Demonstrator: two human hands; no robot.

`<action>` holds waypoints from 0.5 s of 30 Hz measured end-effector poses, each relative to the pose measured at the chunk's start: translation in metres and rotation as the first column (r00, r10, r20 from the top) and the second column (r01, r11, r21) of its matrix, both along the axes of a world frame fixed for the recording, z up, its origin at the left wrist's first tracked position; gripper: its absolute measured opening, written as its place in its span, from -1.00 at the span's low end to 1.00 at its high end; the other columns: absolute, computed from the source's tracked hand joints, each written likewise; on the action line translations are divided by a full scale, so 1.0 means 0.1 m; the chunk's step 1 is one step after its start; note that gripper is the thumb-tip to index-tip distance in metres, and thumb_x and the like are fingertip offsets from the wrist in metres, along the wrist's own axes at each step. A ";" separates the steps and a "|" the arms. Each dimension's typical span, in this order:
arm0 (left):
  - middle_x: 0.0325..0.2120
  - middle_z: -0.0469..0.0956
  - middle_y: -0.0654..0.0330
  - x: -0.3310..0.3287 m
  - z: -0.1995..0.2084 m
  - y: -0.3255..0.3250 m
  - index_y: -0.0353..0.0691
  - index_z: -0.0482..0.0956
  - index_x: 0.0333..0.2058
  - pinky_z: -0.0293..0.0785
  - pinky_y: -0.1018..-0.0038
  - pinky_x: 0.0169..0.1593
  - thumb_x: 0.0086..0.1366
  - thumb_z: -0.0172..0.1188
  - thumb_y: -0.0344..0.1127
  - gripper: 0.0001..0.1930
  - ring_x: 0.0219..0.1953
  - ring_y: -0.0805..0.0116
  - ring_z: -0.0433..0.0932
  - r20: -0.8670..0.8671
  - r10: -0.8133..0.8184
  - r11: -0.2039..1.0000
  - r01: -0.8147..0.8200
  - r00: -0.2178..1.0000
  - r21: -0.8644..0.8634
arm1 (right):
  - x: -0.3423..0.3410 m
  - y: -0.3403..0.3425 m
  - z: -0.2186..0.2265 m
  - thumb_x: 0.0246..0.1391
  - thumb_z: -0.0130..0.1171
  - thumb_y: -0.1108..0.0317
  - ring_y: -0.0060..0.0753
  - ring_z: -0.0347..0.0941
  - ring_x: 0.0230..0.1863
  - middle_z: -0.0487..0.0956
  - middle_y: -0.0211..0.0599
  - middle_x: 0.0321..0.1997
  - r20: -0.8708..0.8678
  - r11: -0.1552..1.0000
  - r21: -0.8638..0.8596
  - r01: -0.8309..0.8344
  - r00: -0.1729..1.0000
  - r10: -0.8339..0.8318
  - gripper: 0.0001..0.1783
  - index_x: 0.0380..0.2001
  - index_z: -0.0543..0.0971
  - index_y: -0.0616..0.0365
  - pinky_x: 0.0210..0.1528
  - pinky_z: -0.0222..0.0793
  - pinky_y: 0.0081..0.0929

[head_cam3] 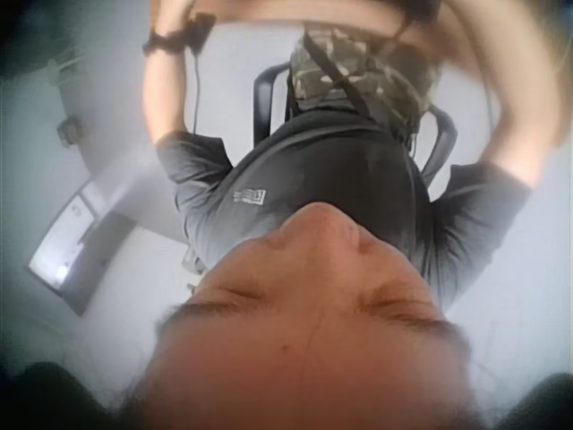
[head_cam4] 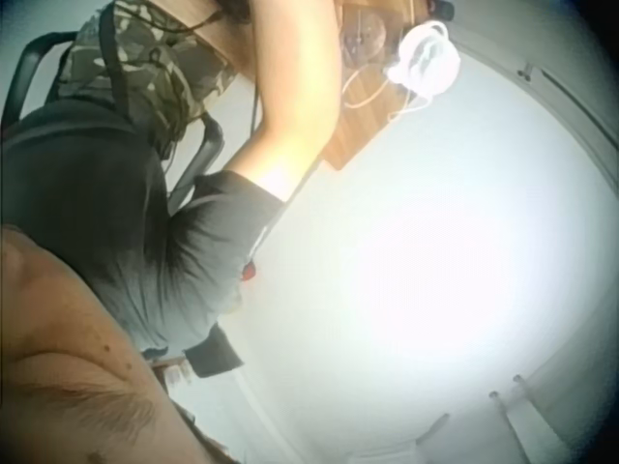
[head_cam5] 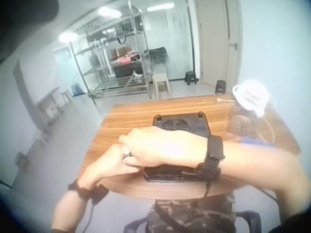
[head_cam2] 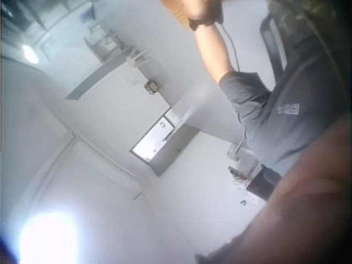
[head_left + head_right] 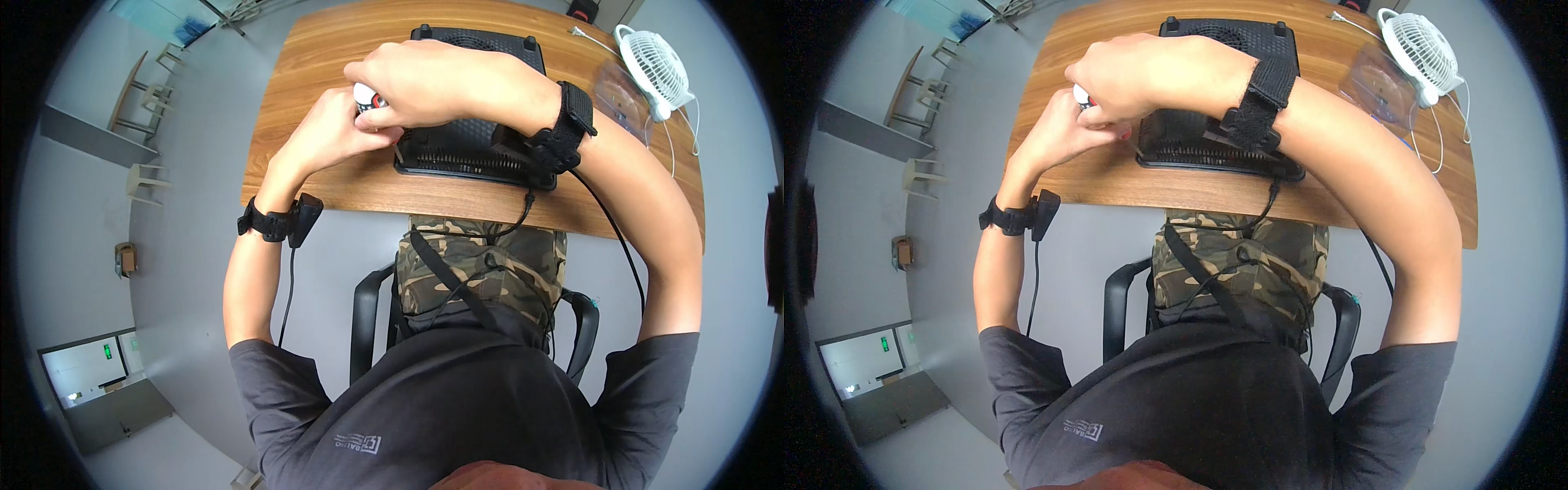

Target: The person flips a portable induction cooktop over and uses a screwdriver to remove screws from the bottom casing. They then lift the casing to expose the internal components, including a fan and circuit board.

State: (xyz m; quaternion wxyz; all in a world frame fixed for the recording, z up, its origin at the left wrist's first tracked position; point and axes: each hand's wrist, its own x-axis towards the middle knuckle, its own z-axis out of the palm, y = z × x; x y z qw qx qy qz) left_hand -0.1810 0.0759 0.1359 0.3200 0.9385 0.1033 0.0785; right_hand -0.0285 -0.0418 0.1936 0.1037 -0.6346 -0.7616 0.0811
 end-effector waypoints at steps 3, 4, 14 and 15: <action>-0.43 0.70 0.04 0.00 0.01 -0.03 -0.33 0.65 -0.30 0.56 0.31 -0.21 0.04 0.44 -0.25 -0.69 -0.38 0.15 0.66 0.011 0.005 1.000 -0.005 1.000 -0.006 | 0.00 -0.03 0.02 0.13 0.27 0.13 0.08 0.66 -0.19 0.67 0.06 -0.31 0.002 0.999 0.033 -0.001 1.000 0.001 -0.61 -0.22 0.57 0.31 -0.12 0.57 -0.13; -0.43 0.70 0.04 0.01 0.01 -0.04 -0.33 0.65 -0.30 0.56 0.31 -0.21 0.04 0.45 -0.24 -0.68 -0.39 0.14 0.66 0.008 0.003 1.000 -0.003 1.000 0.001 | 0.01 -0.05 0.02 0.13 0.27 0.13 0.08 0.66 -0.20 0.67 0.06 -0.32 0.001 0.999 0.035 0.000 1.000 0.000 -0.60 -0.22 0.57 0.31 -0.12 0.58 -0.14; -0.45 0.68 0.05 0.04 -0.05 -0.06 -0.31 0.66 -0.35 0.53 0.27 -0.24 0.04 0.54 -0.10 -0.60 -0.41 0.13 0.64 0.050 -0.008 0.990 0.001 0.999 0.143 | -0.03 -0.06 0.06 0.12 0.29 0.10 0.04 0.65 -0.17 0.65 0.03 -0.27 0.104 0.998 -0.055 0.012 0.995 -0.007 -0.58 -0.21 0.57 0.29 -0.11 0.57 -0.15; -0.46 0.68 0.06 0.04 -0.04 -0.08 -0.31 0.67 -0.35 0.53 0.27 -0.24 0.05 0.54 -0.10 -0.61 -0.41 0.14 0.64 0.024 0.031 0.990 -0.034 0.999 0.134 | 0.01 -0.05 0.00 0.12 0.29 0.10 0.03 0.64 -0.15 0.64 0.01 -0.25 0.083 0.999 0.008 -0.032 0.996 0.031 -0.58 -0.19 0.57 0.28 -0.10 0.56 -0.15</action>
